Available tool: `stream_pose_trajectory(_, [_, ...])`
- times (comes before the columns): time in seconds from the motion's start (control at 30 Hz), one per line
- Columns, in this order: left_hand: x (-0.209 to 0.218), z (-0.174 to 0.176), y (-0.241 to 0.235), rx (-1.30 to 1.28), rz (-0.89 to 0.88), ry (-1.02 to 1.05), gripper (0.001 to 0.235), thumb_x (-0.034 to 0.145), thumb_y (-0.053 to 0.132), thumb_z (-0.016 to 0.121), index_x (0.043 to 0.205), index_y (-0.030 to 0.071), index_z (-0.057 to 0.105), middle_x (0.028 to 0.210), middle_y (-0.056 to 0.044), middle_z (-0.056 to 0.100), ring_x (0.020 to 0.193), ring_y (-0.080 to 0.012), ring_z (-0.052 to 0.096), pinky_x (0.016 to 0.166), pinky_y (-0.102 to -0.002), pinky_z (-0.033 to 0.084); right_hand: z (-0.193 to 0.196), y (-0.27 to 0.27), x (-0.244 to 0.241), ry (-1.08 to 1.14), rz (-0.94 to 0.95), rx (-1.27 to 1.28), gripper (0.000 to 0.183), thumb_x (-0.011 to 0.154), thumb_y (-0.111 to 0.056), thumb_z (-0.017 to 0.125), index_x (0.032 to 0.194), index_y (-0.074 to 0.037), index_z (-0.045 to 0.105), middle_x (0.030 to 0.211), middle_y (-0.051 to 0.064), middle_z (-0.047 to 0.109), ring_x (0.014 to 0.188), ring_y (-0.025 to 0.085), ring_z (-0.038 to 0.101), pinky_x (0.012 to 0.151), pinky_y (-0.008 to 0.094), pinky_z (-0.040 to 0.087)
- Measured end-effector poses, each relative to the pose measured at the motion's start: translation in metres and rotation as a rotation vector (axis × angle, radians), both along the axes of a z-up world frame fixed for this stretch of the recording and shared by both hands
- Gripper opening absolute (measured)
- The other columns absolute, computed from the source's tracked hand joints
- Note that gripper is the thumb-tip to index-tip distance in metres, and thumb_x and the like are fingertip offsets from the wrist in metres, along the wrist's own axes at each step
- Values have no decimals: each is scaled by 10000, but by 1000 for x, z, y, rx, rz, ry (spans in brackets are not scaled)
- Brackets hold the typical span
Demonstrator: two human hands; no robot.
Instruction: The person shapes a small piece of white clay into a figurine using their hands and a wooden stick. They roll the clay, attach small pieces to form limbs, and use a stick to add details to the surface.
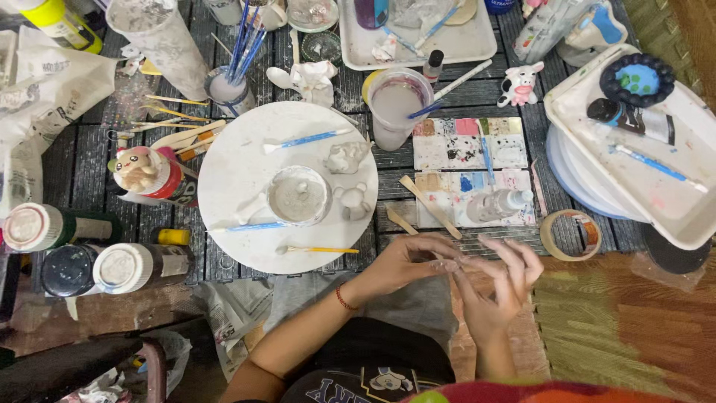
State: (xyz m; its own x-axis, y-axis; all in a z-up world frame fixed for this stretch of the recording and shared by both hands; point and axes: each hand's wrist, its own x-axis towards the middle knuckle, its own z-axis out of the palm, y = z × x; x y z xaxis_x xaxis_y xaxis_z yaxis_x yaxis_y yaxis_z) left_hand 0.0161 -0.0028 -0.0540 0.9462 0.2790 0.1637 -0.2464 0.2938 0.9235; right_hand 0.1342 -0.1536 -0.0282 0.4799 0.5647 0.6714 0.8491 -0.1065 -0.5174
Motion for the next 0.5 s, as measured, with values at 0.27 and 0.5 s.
stream_pose_trajectory(0.27, [0,1,4,23,-74,-29,243,1013,130,700,1243,53,711,1328,-73,659,1236,-164,628,1071,-338,533,8,-7,0,-94,46,-51,251,734,-159,911,946,-148,778,1321,10,674,1394,298,409,1157,450,337])
stream_pose_trajectory(0.5, [2,-16,3,-83,-70,-87,223,973,93,741,1191,47,727,1346,-92,660,1275,-182,618,1099,-348,533,13,-4,-1,-136,58,-52,243,755,-205,921,955,-174,788,1339,19,667,1398,305,395,1163,435,341])
